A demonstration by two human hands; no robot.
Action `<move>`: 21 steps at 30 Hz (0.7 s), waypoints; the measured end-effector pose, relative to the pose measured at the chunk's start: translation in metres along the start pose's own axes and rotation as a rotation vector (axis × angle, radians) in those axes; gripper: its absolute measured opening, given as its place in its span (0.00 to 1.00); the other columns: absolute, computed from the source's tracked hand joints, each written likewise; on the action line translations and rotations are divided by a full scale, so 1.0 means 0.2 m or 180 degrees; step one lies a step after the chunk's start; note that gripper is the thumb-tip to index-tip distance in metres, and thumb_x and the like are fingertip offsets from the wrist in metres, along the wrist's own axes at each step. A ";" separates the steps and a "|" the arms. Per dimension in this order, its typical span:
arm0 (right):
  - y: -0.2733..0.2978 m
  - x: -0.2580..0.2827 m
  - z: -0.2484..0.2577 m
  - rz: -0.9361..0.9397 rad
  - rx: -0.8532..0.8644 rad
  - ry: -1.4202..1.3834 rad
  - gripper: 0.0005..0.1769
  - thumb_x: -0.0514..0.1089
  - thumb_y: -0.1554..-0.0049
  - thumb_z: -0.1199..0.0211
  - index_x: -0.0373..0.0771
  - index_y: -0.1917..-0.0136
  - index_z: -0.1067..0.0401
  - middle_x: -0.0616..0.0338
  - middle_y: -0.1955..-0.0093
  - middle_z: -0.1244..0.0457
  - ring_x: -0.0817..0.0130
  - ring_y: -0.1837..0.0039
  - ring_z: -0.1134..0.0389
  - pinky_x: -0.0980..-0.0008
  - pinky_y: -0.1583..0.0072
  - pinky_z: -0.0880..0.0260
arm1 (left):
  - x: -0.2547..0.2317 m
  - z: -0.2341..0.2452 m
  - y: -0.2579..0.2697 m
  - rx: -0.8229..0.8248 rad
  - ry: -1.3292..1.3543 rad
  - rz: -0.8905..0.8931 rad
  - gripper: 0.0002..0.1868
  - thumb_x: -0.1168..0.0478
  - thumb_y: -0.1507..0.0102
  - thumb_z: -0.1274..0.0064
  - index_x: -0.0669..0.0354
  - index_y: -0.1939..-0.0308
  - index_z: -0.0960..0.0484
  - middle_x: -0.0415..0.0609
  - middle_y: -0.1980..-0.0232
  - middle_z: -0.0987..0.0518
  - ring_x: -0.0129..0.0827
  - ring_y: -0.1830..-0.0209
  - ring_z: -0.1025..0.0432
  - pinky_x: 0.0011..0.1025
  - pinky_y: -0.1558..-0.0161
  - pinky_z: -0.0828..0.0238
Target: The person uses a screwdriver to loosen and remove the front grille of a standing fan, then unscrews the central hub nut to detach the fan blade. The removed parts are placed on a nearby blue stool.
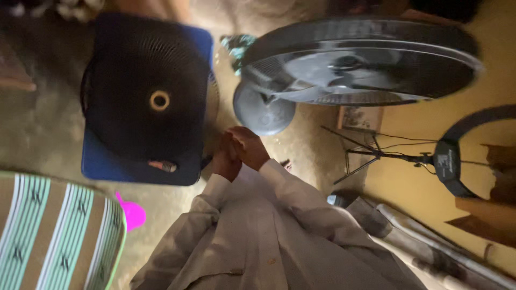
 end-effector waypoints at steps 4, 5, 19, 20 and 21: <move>0.10 0.02 0.36 -0.0316 -0.0820 -0.0375 0.20 0.32 0.39 0.42 0.37 0.33 0.28 0.49 0.33 0.34 0.63 0.38 0.28 0.65 0.41 0.24 | -0.35 0.13 -0.13 -0.0491 0.1422 -0.0208 0.28 0.66 0.33 0.45 0.62 0.29 0.32 0.62 0.29 0.28 0.55 0.31 0.30 0.44 0.34 0.31; 0.13 0.01 0.45 -0.0375 -0.0990 -0.0455 0.20 0.31 0.39 0.42 0.36 0.33 0.28 0.50 0.34 0.33 0.64 0.39 0.28 0.66 0.42 0.23 | -0.47 0.17 -0.16 -0.0505 0.1425 -0.0487 0.30 0.67 0.36 0.44 0.62 0.29 0.31 0.62 0.30 0.27 0.55 0.32 0.30 0.44 0.35 0.30; 0.30 -0.28 1.23 0.0305 -0.2418 -0.1080 0.13 0.34 0.33 0.43 0.32 0.35 0.30 0.55 0.38 0.32 0.73 0.41 0.30 0.73 0.40 0.27 | -1.03 0.07 -0.65 -0.0649 0.2499 -0.0017 0.32 0.60 0.36 0.37 0.55 0.29 0.32 0.55 0.32 0.30 0.44 0.34 0.33 0.39 0.47 0.24; 0.28 -0.30 1.26 0.0220 -0.2465 -0.1022 0.14 0.35 0.32 0.42 0.31 0.34 0.30 0.55 0.40 0.31 0.73 0.42 0.30 0.73 0.41 0.27 | -1.03 0.04 -0.70 -0.0641 0.2742 -0.0003 0.32 0.60 0.36 0.37 0.55 0.30 0.33 0.55 0.32 0.30 0.43 0.34 0.33 0.38 0.46 0.24; 0.27 -0.32 1.28 0.0134 -0.2511 -0.0965 0.14 0.36 0.31 0.41 0.31 0.34 0.30 0.55 0.41 0.31 0.72 0.43 0.30 0.72 0.41 0.27 | -1.02 0.01 -0.74 -0.0630 0.2986 0.0012 0.33 0.59 0.36 0.37 0.56 0.30 0.34 0.55 0.33 0.31 0.42 0.34 0.33 0.37 0.45 0.23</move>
Point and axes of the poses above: each hand's wrist, its own y-axis away from the middle knuckle, its own z-axis out of the back of the hand, x = y × z, the point moved 7 cm from there along -y, towards the middle knuckle
